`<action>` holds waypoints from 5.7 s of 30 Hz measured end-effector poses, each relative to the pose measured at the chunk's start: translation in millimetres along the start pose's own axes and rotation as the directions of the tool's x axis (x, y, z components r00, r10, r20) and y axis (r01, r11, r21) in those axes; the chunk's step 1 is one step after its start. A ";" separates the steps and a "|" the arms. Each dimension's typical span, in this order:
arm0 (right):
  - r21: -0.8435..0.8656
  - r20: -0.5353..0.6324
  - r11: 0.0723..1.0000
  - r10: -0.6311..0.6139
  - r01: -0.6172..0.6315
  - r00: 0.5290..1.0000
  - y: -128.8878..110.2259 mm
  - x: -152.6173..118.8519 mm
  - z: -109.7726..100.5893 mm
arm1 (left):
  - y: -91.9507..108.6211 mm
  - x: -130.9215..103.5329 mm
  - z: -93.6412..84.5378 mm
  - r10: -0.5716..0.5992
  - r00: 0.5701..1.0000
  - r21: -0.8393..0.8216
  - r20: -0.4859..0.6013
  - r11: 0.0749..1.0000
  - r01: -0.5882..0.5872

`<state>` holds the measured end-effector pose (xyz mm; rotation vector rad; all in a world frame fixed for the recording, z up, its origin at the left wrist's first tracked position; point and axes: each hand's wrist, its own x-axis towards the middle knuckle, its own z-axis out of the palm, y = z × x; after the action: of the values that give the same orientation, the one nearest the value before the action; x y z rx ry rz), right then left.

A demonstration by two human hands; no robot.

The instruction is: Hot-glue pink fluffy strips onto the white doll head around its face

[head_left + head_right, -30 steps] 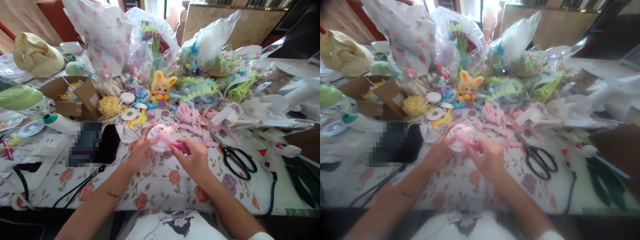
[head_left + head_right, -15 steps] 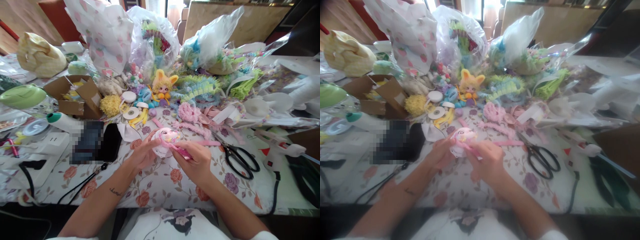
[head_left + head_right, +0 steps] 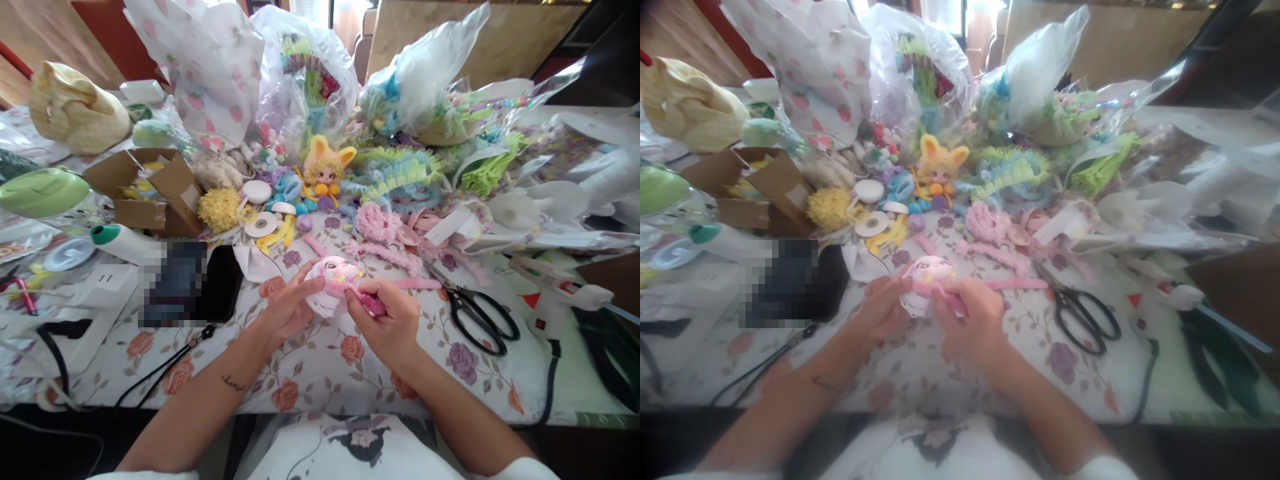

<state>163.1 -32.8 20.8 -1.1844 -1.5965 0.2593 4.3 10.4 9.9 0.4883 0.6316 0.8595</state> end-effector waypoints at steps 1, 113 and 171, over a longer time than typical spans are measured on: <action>0.002 -0.002 1.000 0.002 -0.002 1.000 -0.1 -0.2 0.1 | -1.4 0.5 -1.1 0.005 1.000 -0.011 -0.005 1.000 -0.005; 0.403 0.595 0.652 0.347 -0.643 0.725 34.9 8.7 -13.2 | 14.1 2.1 -14.3 -0.008 0.970 0.335 0.242 0.939 -0.076; 0.282 0.439 0.826 0.342 -0.489 0.831 30.4 -2.5 -10.3 | 18.7 -4.0 -7.7 0.224 0.935 0.735 0.274 0.579 -0.354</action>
<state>188.2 -24.2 2.6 -1.2103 -1.4789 1.1019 -13.0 18.8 17.3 1.4878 0.7833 0.8128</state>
